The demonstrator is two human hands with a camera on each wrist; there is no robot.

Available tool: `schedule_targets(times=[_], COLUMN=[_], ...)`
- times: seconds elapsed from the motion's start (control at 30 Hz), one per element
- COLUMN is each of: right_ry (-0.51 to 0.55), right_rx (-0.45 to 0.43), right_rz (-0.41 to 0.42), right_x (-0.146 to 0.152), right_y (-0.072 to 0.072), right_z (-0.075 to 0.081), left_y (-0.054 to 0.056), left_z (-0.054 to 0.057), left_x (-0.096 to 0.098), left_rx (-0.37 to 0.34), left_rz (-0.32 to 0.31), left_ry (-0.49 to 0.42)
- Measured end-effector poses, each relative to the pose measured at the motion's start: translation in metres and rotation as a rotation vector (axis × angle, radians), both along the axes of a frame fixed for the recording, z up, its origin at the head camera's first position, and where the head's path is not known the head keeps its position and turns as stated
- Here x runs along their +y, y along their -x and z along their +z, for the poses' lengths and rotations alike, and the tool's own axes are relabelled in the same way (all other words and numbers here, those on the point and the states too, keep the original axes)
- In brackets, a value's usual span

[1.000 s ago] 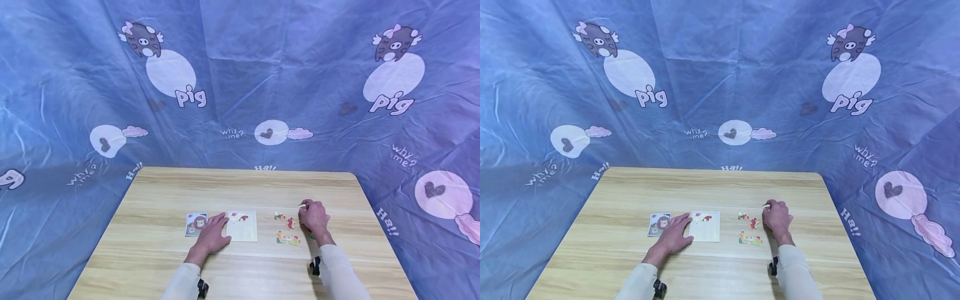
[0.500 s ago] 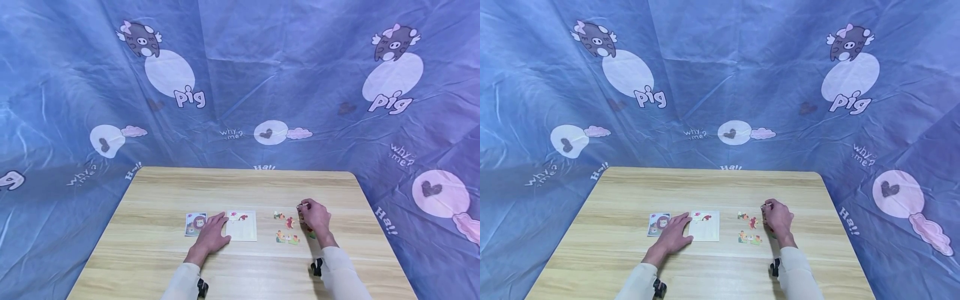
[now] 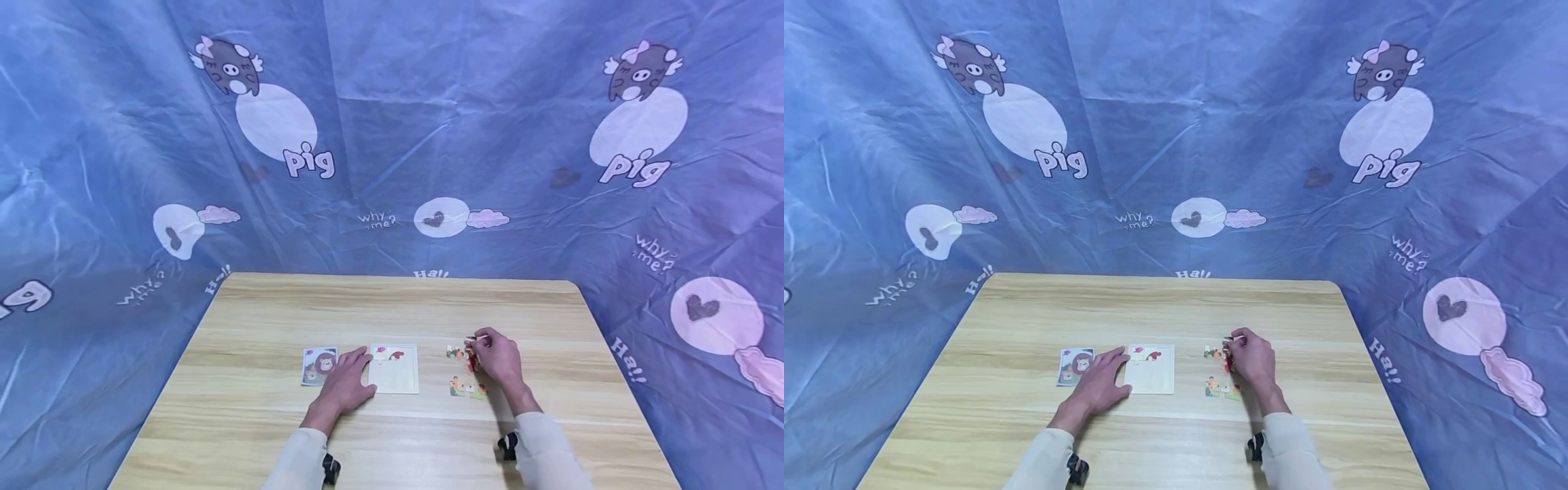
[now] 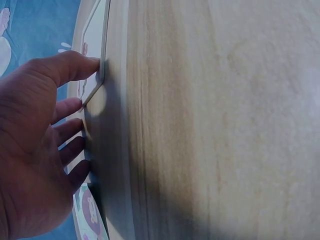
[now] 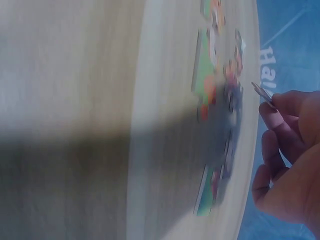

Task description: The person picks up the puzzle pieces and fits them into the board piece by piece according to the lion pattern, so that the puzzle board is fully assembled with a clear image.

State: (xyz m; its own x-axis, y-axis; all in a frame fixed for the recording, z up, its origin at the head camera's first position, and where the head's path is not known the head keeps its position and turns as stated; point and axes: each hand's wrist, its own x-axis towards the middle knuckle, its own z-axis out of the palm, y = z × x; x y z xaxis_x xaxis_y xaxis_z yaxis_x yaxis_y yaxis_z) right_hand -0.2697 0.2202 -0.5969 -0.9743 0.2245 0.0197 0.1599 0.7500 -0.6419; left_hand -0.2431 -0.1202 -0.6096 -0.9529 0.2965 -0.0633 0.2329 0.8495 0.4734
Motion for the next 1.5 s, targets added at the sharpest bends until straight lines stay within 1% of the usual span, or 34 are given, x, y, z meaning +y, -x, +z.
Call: schedule_targets(times=[0.17,0.5,0.73,0.9,1.07,1.2,1.27,1.37,1.5], right_ry=[0.046,0.064,0.104,0.148,0.137,0.125,0.112,0.094,0.103], right_rx=[0.01,0.075,0.073,0.066,0.043,0.038,0.05,0.053,0.031], right_rz=[0.023,0.059,0.091,0.132,0.173,0.202,0.221,0.227,0.225], right_x=[-0.014,-0.039,-0.058,-0.074,-0.091,-0.101,-0.105,-0.109,-0.111], right_y=[-0.003,-0.006,-0.007,-0.008,-0.008,-0.007,-0.008,-0.009,-0.009], right_z=[0.0,-0.002,-0.003,-0.001,-0.002,-0.008,-0.011,-0.013,-0.012], left_y=[-0.001,-0.001,-0.004,-0.005,-0.007,-0.01,-0.012,-0.014,-0.015], left_z=[-0.001,0.0,0.002,0.002,0.001,0.001,0.001,0.001,0.0], left_x=[0.001,0.003,0.004,0.004,0.005,0.005,0.005,0.006,0.007], left_rx=[0.004,0.012,0.005,0.008,0.007,0.006,0.01,0.012,0.017], left_rz=[0.009,0.015,0.024,0.027,0.026,0.027,0.029,0.031,0.031], left_ry=[0.01,0.009,0.011,0.012,0.007,0.002,-0.004,-0.006,-0.005])
